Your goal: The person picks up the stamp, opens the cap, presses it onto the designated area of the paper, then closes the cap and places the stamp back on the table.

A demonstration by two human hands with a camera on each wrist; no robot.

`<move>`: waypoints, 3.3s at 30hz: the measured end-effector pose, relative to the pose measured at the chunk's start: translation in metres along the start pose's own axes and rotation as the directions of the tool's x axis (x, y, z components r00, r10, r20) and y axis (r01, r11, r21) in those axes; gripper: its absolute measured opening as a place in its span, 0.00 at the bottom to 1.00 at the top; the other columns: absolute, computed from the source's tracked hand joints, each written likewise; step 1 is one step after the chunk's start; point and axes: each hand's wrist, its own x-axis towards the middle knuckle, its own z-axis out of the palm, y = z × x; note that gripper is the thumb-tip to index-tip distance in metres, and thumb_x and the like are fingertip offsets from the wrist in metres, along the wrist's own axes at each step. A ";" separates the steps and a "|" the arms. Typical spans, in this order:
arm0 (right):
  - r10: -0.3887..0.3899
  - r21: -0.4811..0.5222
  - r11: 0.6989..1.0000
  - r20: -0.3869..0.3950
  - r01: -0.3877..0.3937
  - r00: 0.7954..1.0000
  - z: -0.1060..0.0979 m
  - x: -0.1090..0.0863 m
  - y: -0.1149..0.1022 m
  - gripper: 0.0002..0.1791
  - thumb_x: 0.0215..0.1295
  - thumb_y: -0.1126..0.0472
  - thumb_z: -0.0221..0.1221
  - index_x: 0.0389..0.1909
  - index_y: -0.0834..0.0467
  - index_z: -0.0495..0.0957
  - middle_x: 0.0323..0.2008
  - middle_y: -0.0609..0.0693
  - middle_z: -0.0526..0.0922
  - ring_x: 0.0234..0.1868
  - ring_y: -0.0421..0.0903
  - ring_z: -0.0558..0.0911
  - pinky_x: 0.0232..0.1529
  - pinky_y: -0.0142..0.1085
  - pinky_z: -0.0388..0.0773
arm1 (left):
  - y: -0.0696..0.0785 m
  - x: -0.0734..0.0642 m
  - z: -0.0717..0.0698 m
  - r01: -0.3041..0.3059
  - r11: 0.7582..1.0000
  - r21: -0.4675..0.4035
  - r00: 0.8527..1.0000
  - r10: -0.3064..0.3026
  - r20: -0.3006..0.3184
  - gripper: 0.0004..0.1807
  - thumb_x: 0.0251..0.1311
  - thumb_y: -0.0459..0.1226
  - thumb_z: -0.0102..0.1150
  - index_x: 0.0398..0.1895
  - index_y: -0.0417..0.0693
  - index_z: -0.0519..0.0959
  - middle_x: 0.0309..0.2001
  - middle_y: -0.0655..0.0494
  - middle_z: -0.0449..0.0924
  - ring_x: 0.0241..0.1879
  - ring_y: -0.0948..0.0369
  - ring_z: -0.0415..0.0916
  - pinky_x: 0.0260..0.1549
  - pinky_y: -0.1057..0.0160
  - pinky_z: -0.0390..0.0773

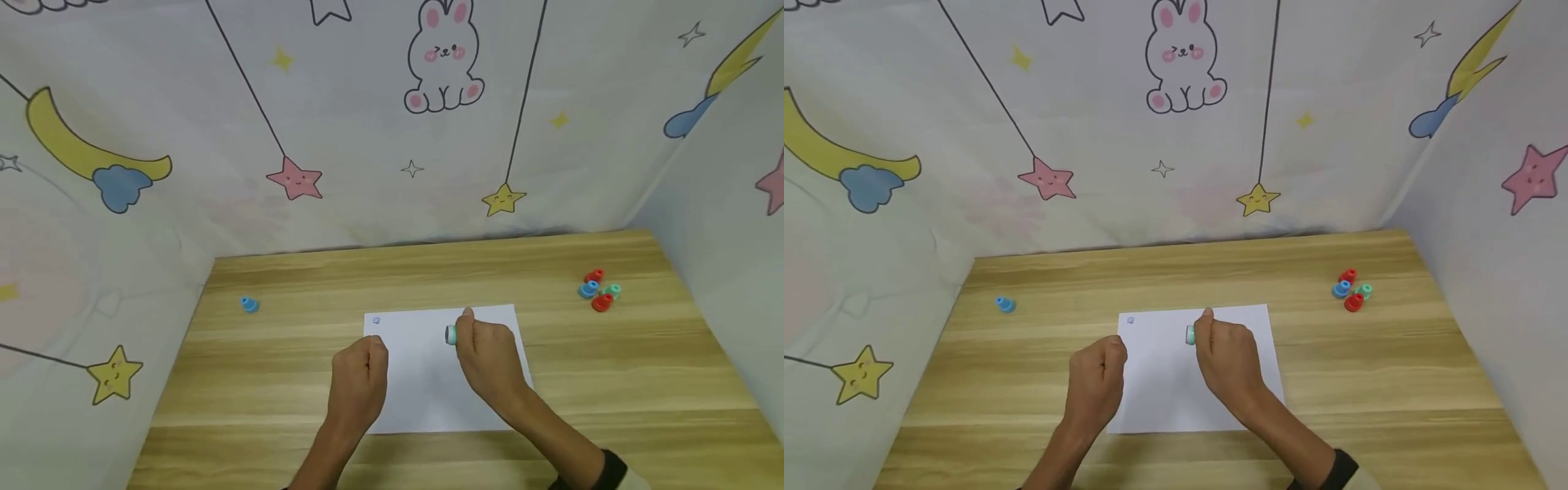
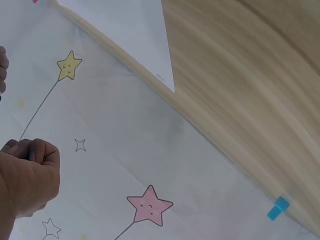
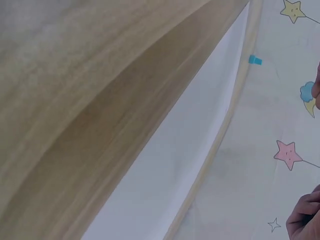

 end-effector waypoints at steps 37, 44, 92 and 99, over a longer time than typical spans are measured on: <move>-0.046 -0.104 0.990 0.390 0.094 0.920 0.093 0.057 -0.009 0.10 0.70 0.62 0.70 0.48 0.63 0.84 0.46 0.55 0.83 0.43 0.47 0.85 0.42 0.36 0.85 | -0.026 -0.009 -0.037 0.104 0.992 -0.066 0.990 -0.110 -0.090 0.25 0.73 0.24 0.41 0.16 0.51 0.58 0.16 0.69 0.52 0.17 0.75 0.47 0.15 0.75 0.49; -0.050 -0.115 0.987 0.447 0.113 0.893 0.109 0.065 -0.003 0.07 0.69 0.70 0.69 0.46 0.65 0.87 0.43 0.55 0.84 0.45 0.47 0.85 0.47 0.36 0.86 | -0.028 -0.009 -0.039 0.094 0.994 -0.062 0.991 -0.100 -0.089 0.25 0.75 0.25 0.41 0.16 0.51 0.58 0.16 0.69 0.52 0.17 0.75 0.47 0.14 0.75 0.49; -0.115 0.614 0.768 0.413 -0.183 0.903 -0.005 0.014 -0.024 0.14 0.71 0.62 0.69 0.56 0.54 0.84 0.53 0.54 0.86 0.52 0.51 0.89 0.53 0.37 0.87 | -0.003 -0.004 -0.023 -0.107 0.968 -0.228 0.990 0.125 0.066 0.14 0.76 0.32 0.61 0.60 0.50 0.77 0.43 0.64 0.78 0.37 0.64 0.75 0.38 0.67 0.75; -0.147 0.633 0.756 0.409 -0.165 0.901 -0.006 0.007 -0.028 0.13 0.72 0.61 0.69 0.54 0.51 0.84 0.54 0.50 0.87 0.54 0.51 0.89 0.56 0.39 0.87 | 0.001 -0.002 -0.021 -0.168 0.961 -0.220 0.982 0.184 0.053 0.16 0.73 0.31 0.64 0.60 0.50 0.77 0.44 0.62 0.78 0.37 0.65 0.76 0.37 0.66 0.71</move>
